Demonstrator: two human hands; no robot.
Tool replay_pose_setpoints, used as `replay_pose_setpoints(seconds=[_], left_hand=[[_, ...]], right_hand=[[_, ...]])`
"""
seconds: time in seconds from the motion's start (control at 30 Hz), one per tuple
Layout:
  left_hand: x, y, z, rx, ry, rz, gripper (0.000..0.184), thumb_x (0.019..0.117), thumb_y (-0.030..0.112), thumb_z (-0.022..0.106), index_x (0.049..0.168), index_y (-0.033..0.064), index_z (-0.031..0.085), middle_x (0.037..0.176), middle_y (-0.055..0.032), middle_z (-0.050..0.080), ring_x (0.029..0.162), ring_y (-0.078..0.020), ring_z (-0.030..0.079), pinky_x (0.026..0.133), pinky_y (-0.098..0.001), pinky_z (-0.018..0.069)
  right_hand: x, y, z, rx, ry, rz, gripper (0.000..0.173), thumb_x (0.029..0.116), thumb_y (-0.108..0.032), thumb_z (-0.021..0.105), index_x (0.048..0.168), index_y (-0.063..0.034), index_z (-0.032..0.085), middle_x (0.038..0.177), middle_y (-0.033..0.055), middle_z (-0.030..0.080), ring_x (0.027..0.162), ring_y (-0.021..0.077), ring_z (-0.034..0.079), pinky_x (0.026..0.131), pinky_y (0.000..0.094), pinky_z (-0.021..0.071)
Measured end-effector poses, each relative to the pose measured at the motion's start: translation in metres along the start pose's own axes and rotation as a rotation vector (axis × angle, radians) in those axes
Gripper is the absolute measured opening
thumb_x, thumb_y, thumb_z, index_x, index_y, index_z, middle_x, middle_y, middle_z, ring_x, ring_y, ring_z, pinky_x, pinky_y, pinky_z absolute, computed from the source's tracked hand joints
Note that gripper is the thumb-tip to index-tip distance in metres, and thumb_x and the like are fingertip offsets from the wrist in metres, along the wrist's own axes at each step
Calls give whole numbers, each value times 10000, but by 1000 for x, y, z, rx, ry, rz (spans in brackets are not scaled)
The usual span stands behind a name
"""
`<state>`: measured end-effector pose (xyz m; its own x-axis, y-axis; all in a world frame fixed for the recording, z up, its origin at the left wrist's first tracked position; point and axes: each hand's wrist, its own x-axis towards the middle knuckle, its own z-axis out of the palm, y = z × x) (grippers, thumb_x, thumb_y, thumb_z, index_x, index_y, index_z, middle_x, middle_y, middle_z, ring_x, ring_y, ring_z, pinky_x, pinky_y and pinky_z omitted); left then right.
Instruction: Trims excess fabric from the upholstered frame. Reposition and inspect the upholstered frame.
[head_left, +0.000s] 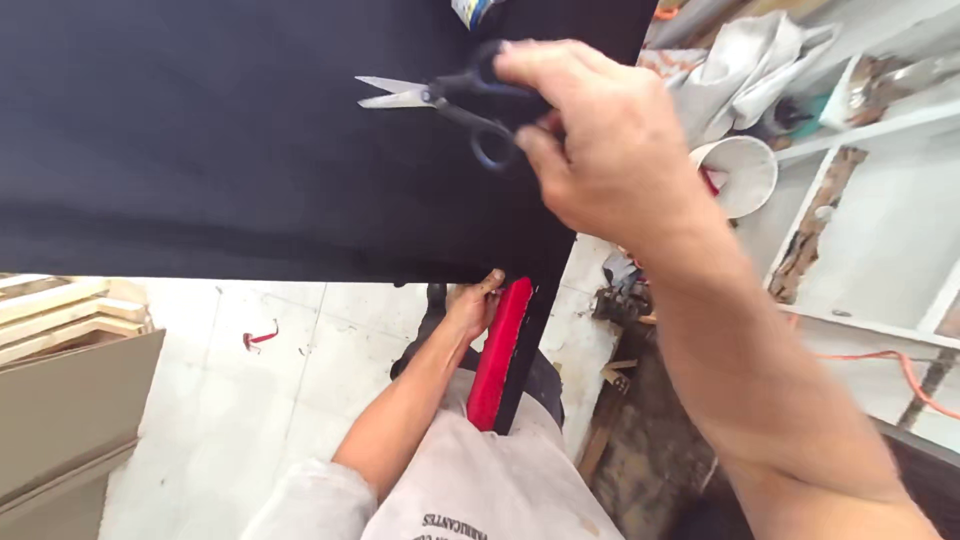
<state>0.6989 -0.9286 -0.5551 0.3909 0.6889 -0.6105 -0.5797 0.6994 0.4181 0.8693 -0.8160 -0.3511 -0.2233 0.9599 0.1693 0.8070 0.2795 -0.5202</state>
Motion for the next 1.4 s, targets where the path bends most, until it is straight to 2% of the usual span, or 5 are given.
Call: replay_pose_setpoints(seconds=[0.33, 0.5, 0.93, 1.1, 1.4], left_hand=[[13, -25, -27, -266, -220, -48, 221, 948, 113, 644, 1147, 24, 608, 1035, -100, 731, 993, -184, 702, 923, -378, 581], [14, -17, -28, -324, -118, 98, 317, 895, 5, 627, 1196, 18, 529, 1111, -135, 682, 1055, -257, 667, 936, -452, 565], [-82, -5, -103, -719, -106, 312, 521, 625, 186, 884, 1097, 86, 688, 1158, -190, 713, 1137, -365, 671, 993, -578, 532], [-111, 46, -115, -621, 186, 296, 307, 1070, 310, 368, 1170, 91, 558, 1042, -128, 701, 948, -264, 703, 815, -464, 600], [-27, 45, -87, -36, 842, 67, 856, 1058, 659, 129, 1367, -11, 563, 1369, -252, 580, 1263, -381, 570, 998, -624, 491]], right_hand=[[-170, -18, 139, 949, 301, 893, 1264, 717, -485, 876, 1587, 2, 99, 1443, 113, 510, 1252, 119, 591, 1013, 311, 564], [-157, -13, 141, 1364, 320, 973, 415, 835, -225, 724, 1162, -34, 554, 872, 80, 759, 775, 178, 757, 699, 353, 657], [-180, -61, 159, 1345, 376, 923, 252, 940, -202, 608, 1123, -28, 605, 854, 62, 754, 762, 152, 752, 690, 339, 654], [-201, -104, 193, 1383, 333, 918, 353, 911, -238, 653, 1165, -5, 579, 896, 104, 751, 798, 193, 755, 720, 379, 656], [-203, -118, 206, 1388, 430, 983, 268, 1001, -192, 556, 1159, 25, 550, 886, 152, 730, 793, 244, 745, 718, 405, 645]])
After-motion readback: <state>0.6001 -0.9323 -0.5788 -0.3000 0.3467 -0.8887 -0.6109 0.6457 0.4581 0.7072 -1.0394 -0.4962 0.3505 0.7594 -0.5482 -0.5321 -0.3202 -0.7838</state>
